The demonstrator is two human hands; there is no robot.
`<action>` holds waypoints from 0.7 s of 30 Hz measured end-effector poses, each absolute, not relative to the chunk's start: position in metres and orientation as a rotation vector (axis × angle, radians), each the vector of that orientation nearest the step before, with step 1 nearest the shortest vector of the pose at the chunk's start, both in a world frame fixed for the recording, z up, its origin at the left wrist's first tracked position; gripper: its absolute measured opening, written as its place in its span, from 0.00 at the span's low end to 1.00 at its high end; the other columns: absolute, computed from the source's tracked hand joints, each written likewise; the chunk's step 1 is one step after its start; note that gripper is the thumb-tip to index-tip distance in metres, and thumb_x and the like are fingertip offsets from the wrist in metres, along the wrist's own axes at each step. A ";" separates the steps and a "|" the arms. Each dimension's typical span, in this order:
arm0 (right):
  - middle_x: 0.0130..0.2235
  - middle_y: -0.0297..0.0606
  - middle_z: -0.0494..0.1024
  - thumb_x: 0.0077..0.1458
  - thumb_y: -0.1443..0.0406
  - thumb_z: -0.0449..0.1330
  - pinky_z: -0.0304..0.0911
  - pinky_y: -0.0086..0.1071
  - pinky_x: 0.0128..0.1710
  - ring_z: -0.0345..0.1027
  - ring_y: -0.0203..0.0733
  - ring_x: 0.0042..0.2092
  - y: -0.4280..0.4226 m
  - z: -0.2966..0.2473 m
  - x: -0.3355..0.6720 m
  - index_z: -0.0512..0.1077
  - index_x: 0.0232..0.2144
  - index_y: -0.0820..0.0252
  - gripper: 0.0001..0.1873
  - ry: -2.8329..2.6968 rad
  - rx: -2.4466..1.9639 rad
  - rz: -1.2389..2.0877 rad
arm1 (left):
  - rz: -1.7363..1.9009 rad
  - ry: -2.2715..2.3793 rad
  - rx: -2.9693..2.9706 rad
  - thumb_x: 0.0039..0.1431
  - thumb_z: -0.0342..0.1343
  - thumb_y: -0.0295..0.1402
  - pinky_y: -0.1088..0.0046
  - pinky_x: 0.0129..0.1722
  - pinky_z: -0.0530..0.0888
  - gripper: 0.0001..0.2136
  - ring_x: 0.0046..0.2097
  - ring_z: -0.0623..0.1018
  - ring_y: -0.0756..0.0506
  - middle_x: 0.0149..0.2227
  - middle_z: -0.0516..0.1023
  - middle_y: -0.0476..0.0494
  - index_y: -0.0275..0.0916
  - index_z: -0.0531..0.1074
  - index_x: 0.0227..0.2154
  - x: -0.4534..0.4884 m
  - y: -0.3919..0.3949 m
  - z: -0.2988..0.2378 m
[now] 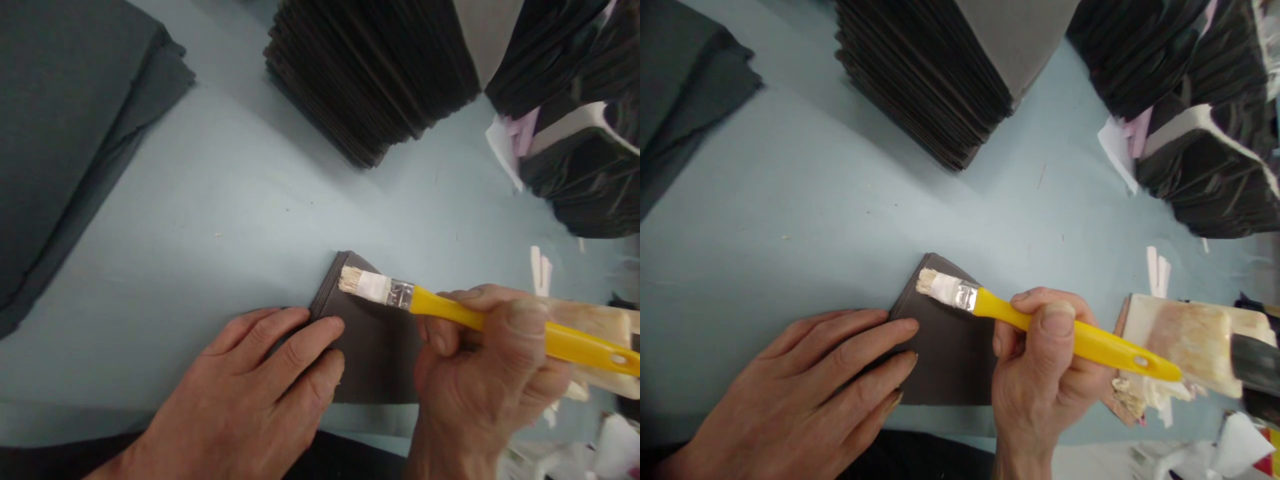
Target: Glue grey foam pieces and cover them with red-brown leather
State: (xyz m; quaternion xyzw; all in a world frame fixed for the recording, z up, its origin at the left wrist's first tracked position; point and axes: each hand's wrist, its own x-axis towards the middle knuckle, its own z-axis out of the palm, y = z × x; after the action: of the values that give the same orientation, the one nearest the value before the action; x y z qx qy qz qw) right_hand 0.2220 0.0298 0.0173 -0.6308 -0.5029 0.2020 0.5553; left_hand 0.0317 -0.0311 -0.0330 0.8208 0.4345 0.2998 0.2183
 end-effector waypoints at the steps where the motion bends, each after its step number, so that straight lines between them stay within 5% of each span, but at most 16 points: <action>1: 0.21 0.25 0.65 0.67 0.55 0.65 0.55 0.25 0.18 0.56 0.27 0.17 0.030 0.018 0.221 0.72 0.27 0.61 0.20 -1.191 -1.486 0.479 | 0.836 1.201 2.271 0.75 0.50 0.28 0.55 0.60 0.66 0.13 0.60 0.74 0.39 0.62 0.80 0.51 0.43 0.77 0.54 0.031 -0.031 -0.033; 21: 0.24 0.25 0.63 0.62 0.49 0.69 0.57 0.24 0.19 0.57 0.27 0.20 0.031 0.011 0.235 0.74 0.28 0.59 0.21 -0.859 -1.373 0.594 | 0.907 1.217 2.333 0.77 0.51 0.27 0.63 0.58 0.70 0.08 0.57 0.77 0.43 0.57 0.82 0.46 0.42 0.74 0.49 0.030 -0.019 -0.018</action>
State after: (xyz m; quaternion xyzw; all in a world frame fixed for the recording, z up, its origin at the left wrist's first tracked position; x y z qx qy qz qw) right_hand 0.2351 0.0310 0.0108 -0.6044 -0.3781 0.2614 0.6507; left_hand 0.0302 -0.0189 -0.0183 0.8248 0.4303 0.3206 0.1784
